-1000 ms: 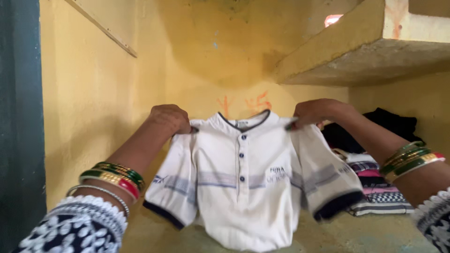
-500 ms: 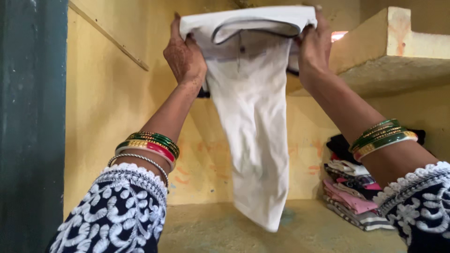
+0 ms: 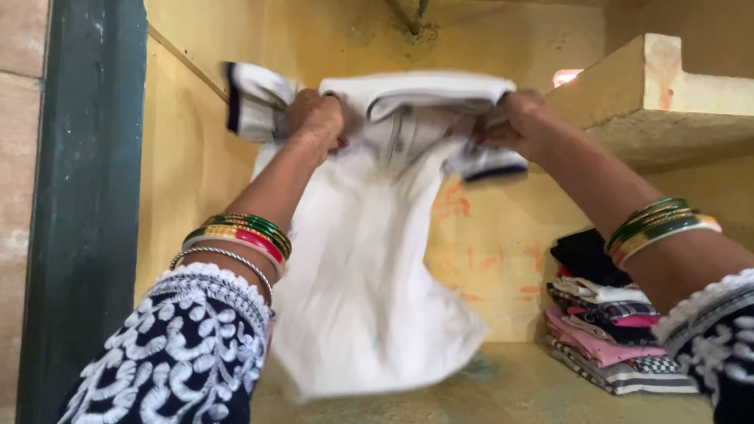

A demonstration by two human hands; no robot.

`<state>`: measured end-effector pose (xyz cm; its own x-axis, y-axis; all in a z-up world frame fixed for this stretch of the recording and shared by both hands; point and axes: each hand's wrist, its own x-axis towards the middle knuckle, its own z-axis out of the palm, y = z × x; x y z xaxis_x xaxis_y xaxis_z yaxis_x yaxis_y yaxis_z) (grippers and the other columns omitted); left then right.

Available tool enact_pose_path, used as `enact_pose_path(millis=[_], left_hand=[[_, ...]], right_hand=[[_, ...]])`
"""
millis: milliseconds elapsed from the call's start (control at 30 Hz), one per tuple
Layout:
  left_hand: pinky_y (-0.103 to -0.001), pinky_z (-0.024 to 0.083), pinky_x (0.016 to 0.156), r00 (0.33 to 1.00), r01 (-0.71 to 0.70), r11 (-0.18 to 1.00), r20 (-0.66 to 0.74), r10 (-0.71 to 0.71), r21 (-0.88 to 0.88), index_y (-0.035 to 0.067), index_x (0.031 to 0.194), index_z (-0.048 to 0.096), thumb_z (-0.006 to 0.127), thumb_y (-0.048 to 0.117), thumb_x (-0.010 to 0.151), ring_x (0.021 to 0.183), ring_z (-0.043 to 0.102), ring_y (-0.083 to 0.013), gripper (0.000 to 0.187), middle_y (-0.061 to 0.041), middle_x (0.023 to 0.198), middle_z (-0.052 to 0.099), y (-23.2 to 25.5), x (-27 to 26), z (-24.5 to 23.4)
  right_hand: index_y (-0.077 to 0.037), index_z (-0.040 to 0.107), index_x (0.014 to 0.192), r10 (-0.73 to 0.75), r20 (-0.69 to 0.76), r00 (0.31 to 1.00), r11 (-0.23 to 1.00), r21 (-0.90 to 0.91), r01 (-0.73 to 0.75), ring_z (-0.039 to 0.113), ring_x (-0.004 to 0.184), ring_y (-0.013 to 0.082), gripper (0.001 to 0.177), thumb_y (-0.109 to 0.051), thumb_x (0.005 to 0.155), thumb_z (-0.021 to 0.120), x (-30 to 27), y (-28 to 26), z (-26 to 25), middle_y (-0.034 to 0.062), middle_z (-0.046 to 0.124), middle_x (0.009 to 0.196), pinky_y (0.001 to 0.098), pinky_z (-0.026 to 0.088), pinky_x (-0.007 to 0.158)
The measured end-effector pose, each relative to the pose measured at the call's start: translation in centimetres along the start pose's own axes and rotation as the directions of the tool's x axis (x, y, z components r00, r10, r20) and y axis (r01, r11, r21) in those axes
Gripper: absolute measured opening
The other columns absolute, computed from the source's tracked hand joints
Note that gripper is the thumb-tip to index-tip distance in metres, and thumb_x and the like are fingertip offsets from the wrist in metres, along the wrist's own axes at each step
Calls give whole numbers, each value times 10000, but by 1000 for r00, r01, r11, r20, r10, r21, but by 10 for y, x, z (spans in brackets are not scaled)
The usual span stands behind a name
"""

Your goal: The person folds clothes by hand and places them in a stack on a shelf.

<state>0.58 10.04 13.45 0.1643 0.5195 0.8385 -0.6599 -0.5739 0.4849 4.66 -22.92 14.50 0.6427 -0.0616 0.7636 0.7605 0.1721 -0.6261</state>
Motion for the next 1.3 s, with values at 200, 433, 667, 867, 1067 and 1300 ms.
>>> enact_pose_path(millis=[200, 433, 667, 867, 1067, 1300], left_hand=[[-482, 499, 1063, 839, -420, 875, -262, 476, 243, -21, 1419, 565, 570, 93, 908, 1174, 653, -446, 524, -287, 1273, 665, 8, -11, -6], [-445, 630, 949, 943, 311, 950, 120, -311, 20, -23, 1297, 597, 482, 158, 956, 1086, 735, -341, 402, -217, 1247, 659, 34, -14, -36], [-565, 490, 901, 874, -443, 819, -26, 485, 364, 35, 1339, 599, 601, 150, 892, 1015, 629, -513, 462, -272, 1199, 671, -4, -17, -25], [-483, 511, 1074, 955, -269, 952, -86, 283, 148, -12, 1218, 655, 481, 85, 913, 1132, 684, -441, 364, -262, 1185, 731, -9, -17, -21], [-463, 503, 998, 971, -228, 941, -13, 238, 252, -20, 1170, 643, 552, 188, 933, 1116, 641, -451, 328, -293, 1163, 684, -29, -18, -18], [-488, 509, 979, 958, -286, 938, 66, 278, 198, 72, 1337, 610, 430, 190, 936, 1117, 656, -423, 455, -252, 1199, 691, -23, -47, -12]], right_hand=[[89, 587, 1302, -562, -63, 825, 827, -29, 561, 666, 1053, 345, 376, -55, 999, 418, 19, 36, 11, 235, 683, 1133, 442, 572, 901], [44, 624, 1220, 177, 121, 977, 968, 157, -194, 596, 1038, 374, 348, -176, 1031, 431, 42, 32, 5, 206, 606, 1116, 553, 543, 1001], [-25, 566, 1374, -710, -206, 673, 701, -299, 648, 651, 1051, 279, 475, -101, 941, 386, 37, 54, 15, 151, 686, 1161, 406, 487, 927], [20, 605, 1162, -194, -224, 955, 981, -23, 194, 549, 872, 242, 309, -129, 1000, 388, 37, 42, 20, 136, 618, 955, 416, 481, 744], [-119, 548, 1135, 65, -40, 997, 994, 95, -61, 622, 831, 264, 227, -233, 996, 410, 7, 35, 22, 126, 623, 1047, 409, 554, 761], [-9, 598, 1171, -492, -94, 866, 833, -338, 437, 612, 941, 279, 294, -185, 1044, 399, -3, 54, 4, 169, 625, 1046, 403, 517, 830]])
